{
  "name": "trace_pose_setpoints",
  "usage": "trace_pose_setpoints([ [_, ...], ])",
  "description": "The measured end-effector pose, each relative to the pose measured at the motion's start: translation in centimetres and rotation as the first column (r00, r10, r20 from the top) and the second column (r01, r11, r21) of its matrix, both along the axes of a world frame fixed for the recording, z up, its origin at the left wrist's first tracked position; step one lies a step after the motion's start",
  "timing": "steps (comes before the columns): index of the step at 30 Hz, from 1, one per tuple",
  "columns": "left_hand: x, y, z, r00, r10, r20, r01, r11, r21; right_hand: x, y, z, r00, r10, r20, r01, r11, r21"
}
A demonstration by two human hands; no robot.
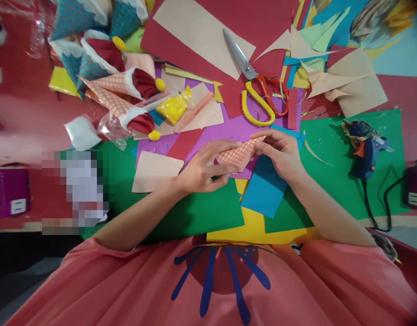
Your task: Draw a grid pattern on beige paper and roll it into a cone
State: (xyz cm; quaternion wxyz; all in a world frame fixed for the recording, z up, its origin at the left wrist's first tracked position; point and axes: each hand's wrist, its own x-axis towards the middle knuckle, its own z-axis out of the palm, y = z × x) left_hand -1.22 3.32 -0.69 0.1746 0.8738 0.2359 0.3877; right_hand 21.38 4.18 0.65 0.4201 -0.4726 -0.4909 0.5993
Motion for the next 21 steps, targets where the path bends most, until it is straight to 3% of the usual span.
trace_pose_setpoints([
  [11, -0.01, -0.07, -0.01, 0.999, -0.025, -0.048, 0.025, 1.000, -0.004, 0.01, -0.04, 0.08, 1.000, 0.004, -0.001, -0.004, 1.000, 0.015],
  [21, 0.18, 0.03, 0.05, 0.998, -0.059, 0.014, 0.059, 0.998, -0.010, 0.05, -0.01, 0.04, 1.000, 0.010, -0.025, -0.009, 1.000, 0.028],
])
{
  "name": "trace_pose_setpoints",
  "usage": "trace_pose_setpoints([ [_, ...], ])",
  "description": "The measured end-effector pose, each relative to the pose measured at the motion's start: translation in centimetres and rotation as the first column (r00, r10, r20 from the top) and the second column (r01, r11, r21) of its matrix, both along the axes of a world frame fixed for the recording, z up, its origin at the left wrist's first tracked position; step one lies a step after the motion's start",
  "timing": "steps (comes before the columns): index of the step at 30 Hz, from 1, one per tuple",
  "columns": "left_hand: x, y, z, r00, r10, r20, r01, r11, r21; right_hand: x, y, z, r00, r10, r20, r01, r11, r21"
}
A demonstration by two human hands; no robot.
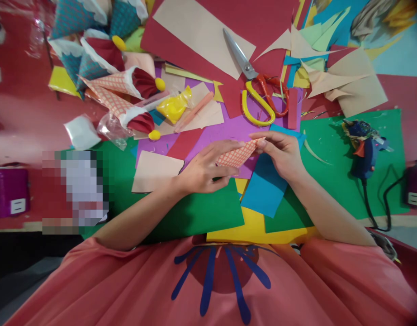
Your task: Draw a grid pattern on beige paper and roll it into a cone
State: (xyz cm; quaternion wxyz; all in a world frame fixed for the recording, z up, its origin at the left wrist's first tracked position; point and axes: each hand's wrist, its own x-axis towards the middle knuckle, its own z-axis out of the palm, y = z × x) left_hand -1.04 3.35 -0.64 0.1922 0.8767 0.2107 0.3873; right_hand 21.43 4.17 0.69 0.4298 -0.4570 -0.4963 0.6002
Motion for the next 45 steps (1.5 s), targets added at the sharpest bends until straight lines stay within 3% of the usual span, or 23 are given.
trace_pose_setpoints([
  [8, -0.12, -0.21, -0.01, 0.997, 0.016, -0.070, -0.019, 0.999, -0.036, 0.20, 0.06, 0.09, 1.000, -0.014, 0.017, 0.014, 1.000, 0.007],
  [19, -0.06, 0.06, 0.28, 0.999, -0.032, -0.004, 0.032, 0.998, -0.047, -0.12, 0.13, -0.18, 0.994, -0.009, -0.107, 0.011, 1.000, 0.017],
  [27, -0.36, 0.03, 0.35, 0.996, -0.040, -0.078, 0.031, 0.993, -0.118, -0.02, 0.25, -0.21, 0.996, -0.057, -0.068, 0.060, 0.998, 0.038],
  [33, -0.43, -0.03, 0.36, 0.996, -0.077, -0.037, 0.069, 0.980, -0.188, -0.18, 0.24, -0.02, 0.996, -0.080, -0.048, 0.081, 0.997, 0.013],
  [45, -0.36, 0.05, 0.31, 0.996, -0.065, 0.065, 0.073, 0.988, -0.133, -0.23, 0.29, -0.15, 0.988, -0.119, -0.100, 0.116, 0.993, -0.039],
])
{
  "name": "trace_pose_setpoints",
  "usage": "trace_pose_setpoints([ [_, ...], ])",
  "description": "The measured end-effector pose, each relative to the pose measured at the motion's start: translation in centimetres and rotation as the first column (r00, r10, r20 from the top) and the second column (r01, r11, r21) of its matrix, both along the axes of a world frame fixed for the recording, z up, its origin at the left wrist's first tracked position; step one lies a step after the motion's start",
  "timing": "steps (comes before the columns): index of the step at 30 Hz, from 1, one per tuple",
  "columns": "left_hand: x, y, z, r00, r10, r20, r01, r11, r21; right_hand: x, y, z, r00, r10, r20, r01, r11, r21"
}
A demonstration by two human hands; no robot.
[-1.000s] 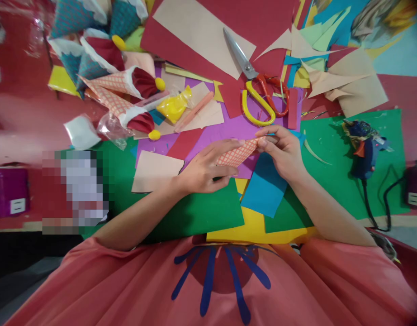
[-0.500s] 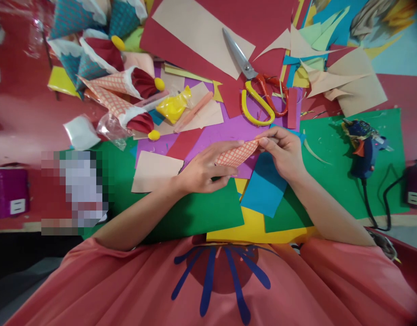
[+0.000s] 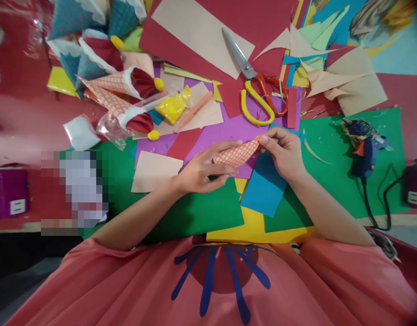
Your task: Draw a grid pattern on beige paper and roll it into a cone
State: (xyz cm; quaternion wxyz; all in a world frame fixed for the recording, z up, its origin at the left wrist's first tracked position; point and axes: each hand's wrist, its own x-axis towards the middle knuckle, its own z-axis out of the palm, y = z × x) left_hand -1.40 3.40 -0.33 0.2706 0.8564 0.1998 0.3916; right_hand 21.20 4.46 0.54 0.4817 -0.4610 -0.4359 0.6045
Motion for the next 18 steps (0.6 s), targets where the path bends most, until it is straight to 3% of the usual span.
trace_pose_setpoints([
  [9, -0.08, 0.21, 0.18, 0.999, -0.033, 0.031, 0.035, 0.998, -0.057, 0.10, 0.12, -0.11, 1.000, 0.014, -0.014, -0.014, 1.000, -0.024],
  [18, -0.09, 0.15, 0.08, 1.000, 0.019, 0.019, -0.018, 0.997, -0.069, 0.24, 0.21, -0.10, 0.997, 0.067, -0.044, -0.070, 0.995, -0.072],
])
